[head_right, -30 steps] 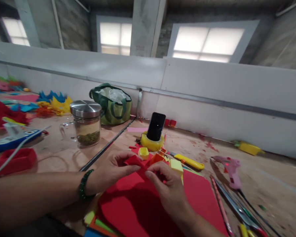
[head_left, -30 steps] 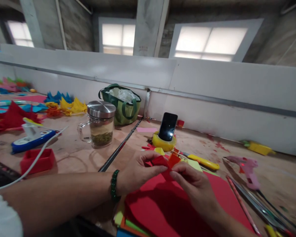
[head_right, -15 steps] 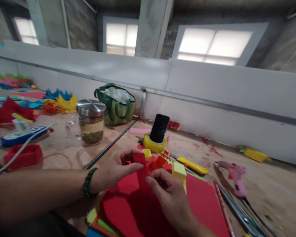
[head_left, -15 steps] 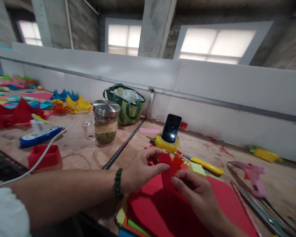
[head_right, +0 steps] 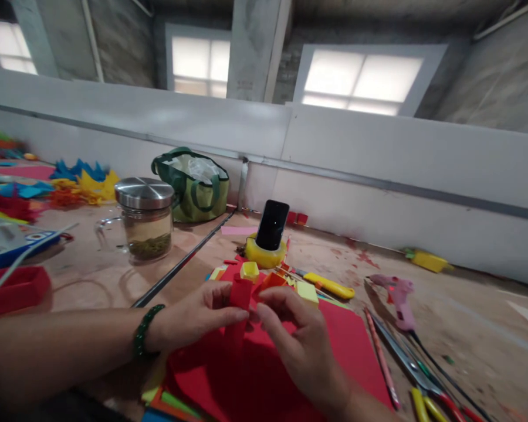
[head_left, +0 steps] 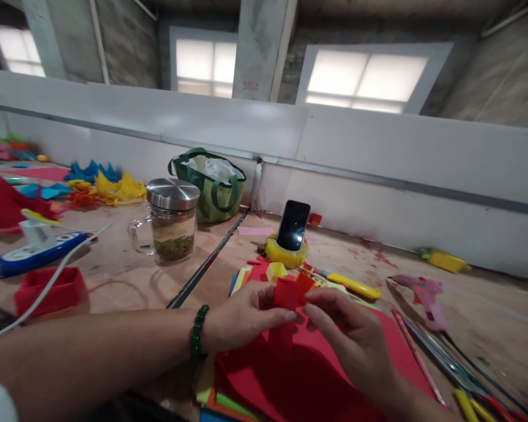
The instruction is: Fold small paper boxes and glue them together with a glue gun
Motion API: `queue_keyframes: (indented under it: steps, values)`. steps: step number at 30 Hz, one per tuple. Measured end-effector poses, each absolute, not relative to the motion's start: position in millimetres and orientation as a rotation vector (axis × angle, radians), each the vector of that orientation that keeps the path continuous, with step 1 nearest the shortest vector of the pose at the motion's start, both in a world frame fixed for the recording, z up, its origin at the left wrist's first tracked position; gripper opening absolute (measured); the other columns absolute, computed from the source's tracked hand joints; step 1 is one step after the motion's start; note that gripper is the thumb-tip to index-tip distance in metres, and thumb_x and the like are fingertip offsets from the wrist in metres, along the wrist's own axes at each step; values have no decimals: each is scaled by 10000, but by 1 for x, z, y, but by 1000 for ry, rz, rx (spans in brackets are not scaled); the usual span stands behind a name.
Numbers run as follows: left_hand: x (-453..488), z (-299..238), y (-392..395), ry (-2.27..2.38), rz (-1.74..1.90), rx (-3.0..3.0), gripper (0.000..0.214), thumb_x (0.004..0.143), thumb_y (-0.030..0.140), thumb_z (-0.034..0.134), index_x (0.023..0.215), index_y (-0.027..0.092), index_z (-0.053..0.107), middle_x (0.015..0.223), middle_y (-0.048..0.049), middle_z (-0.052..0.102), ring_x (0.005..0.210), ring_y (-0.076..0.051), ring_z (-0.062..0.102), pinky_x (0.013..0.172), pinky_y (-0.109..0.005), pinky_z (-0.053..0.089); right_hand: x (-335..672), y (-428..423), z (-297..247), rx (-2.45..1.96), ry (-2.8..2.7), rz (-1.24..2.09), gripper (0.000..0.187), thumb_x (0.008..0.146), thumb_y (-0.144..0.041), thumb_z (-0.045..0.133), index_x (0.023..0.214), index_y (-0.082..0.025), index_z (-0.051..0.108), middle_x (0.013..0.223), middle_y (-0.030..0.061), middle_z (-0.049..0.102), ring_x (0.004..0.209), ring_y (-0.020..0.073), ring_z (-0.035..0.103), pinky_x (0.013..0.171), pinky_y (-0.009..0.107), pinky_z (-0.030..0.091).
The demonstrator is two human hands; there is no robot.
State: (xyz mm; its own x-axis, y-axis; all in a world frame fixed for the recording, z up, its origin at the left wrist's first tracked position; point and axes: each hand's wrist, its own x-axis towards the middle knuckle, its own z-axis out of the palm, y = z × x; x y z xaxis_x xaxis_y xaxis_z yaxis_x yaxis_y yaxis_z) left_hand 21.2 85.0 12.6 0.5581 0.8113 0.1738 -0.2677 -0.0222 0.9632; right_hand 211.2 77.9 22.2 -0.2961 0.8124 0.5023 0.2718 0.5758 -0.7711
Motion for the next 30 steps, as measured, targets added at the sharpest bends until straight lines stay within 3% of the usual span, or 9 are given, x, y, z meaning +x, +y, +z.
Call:
queue_keyframes:
  steps: [3,9,18,25,30]
  values:
    - [21,11,84,456,808,1391,264,810,374,692,876,120,666,806,-46,664,727,-123,596,723,-227,469,214,79,27,-901,-1810,761,130,830,-284,657,932,-216,701,791,25,711,638,142,641,581,229,528]
    - [21,7,83,461,746,1496,169,841,309,644,843,140,641,770,-24,658,740,-127,589,750,-229,460,212,76,31,-938,-1792,952,107,778,-267,686,860,-210,726,755,30,719,631,148,647,587,238,536]
    - [21,2,81,608,740,1672,79,795,111,575,840,117,639,734,4,613,652,-83,503,606,-171,404,209,77,33,-1053,-1679,1143,102,704,-270,702,681,-177,667,559,-15,634,468,101,581,466,193,458]
    - [22,3,79,643,710,1625,47,802,160,582,805,116,598,712,-7,616,619,-88,528,559,-166,415,210,81,36,-1072,-1646,1268,234,688,-369,746,637,-163,648,531,-22,607,445,95,572,450,195,438]
    - [20,4,82,614,651,1481,167,809,276,639,855,119,606,681,-6,614,566,-88,566,524,-164,450,215,87,34,-1054,-1654,1363,338,674,-445,777,619,-138,647,502,-20,593,436,68,538,450,172,421]
